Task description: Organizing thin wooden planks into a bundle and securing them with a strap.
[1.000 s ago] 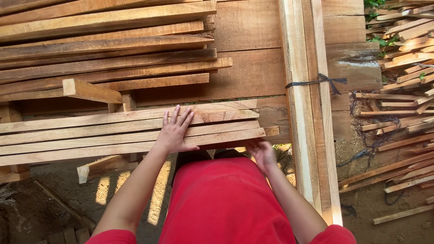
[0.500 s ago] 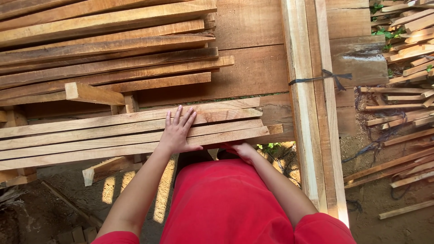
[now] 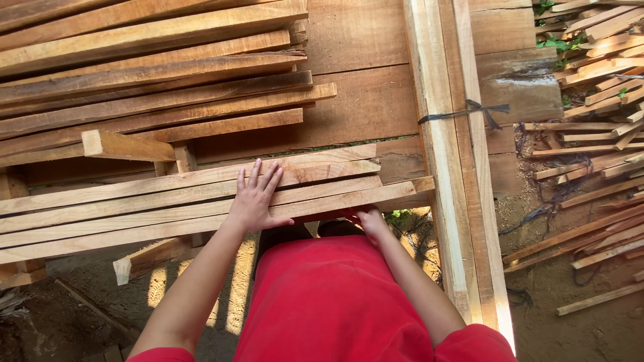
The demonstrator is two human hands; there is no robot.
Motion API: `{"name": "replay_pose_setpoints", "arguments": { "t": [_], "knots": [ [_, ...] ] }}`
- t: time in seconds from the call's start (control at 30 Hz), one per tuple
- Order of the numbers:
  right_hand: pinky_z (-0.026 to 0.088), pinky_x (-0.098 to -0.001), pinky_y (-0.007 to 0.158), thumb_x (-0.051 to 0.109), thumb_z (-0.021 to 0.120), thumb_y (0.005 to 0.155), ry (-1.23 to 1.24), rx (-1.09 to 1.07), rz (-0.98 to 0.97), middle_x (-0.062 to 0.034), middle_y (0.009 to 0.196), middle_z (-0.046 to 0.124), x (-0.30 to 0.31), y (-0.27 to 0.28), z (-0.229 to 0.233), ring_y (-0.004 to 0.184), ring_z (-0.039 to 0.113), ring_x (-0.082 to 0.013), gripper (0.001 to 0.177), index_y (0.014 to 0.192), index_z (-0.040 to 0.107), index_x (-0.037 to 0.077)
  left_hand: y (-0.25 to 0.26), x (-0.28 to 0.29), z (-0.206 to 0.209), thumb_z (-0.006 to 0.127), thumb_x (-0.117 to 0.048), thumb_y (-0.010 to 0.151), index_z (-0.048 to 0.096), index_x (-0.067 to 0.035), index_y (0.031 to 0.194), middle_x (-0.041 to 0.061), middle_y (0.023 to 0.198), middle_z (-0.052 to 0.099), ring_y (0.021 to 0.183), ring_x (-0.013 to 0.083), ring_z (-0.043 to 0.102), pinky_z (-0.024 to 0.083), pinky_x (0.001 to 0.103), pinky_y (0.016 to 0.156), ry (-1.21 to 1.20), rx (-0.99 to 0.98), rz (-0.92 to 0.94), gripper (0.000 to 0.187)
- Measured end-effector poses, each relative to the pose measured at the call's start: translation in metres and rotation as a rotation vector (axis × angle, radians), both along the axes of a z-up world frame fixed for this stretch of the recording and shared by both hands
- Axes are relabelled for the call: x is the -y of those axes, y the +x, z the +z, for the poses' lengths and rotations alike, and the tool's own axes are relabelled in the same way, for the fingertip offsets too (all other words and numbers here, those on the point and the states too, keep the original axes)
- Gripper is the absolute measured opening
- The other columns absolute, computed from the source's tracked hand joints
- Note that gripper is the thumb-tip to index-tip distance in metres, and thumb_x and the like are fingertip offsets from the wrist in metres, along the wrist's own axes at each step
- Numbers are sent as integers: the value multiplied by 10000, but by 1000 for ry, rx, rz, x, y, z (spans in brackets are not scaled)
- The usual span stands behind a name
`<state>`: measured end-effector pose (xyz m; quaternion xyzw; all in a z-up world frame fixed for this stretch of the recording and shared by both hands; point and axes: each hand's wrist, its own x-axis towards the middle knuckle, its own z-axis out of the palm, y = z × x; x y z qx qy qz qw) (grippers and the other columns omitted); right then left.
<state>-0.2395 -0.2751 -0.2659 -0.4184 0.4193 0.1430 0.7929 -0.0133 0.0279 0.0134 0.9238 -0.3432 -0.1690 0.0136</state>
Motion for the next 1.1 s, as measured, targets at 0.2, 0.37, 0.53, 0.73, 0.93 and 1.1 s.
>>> {"name": "replay_pose_setpoints", "arguments": {
  "t": [0.2, 0.37, 0.53, 0.73, 0.93, 1.1],
  "knots": [
    [630, -553, 841, -132, 621, 816, -24, -33, -6, -278, 1112, 707, 8, -2, -34, 937, 729, -402, 426, 1240, 649, -101, 1, 2, 5, 614, -985, 545, 235, -234, 1635, -15, 1704, 211, 1575, 371, 88, 90, 653, 1230, 26, -26, 5, 1376],
    [623, -559, 810, -97, 593, 849, -48, -72, -27, -291, 1125, 678, 14, -13, -65, 932, 710, -420, 400, 1246, 628, -127, 1, 2, 6, 614, -981, 539, 248, -244, 1630, -25, 1700, 225, 1577, 362, 97, 95, 641, 1236, 34, -23, 21, 1367],
    [625, -615, 748, -88, 572, 873, -96, -76, -75, -269, 1122, 670, 29, 14, -1, 893, 714, -427, 416, 1289, 595, -107, 3, 3, 6, 612, -984, 533, 256, -242, 1629, -21, 1697, 236, 1574, 365, 110, 97, 640, 1236, 3, 0, 10, 1371],
    [538, -669, 925, -48, 455, 944, -159, -26, -240, -331, 1350, 544, 51, 12, 46, 1094, 632, -498, 512, 1452, 430, -105, -3, -4, 4, 624, -960, 552, 260, -232, 1629, -16, 1701, 234, 1570, 374, 125, 120, 647, 1226, -3, 1, 7, 1350],
    [495, -651, 997, -46, 464, 948, -135, 24, -89, -318, 1397, 518, 54, 32, 118, 1160, 617, -452, 569, 1502, 345, -106, -2, 0, -4, 602, -972, 564, 276, -219, 1628, 3, 1697, 255, 1567, 385, 143, 134, 656, 1211, -44, 36, -10, 1344],
    [534, -622, 952, -12, 492, 971, -182, 53, -79, -348, 1372, 532, 64, 11, 34, 1154, 621, -488, 504, 1453, 407, -134, 2, 0, -5, 621, -935, 560, 307, -217, 1617, -2, 1688, 286, 1560, 397, 178, 146, 676, 1208, -106, 78, -3, 1316]
  ]
}}
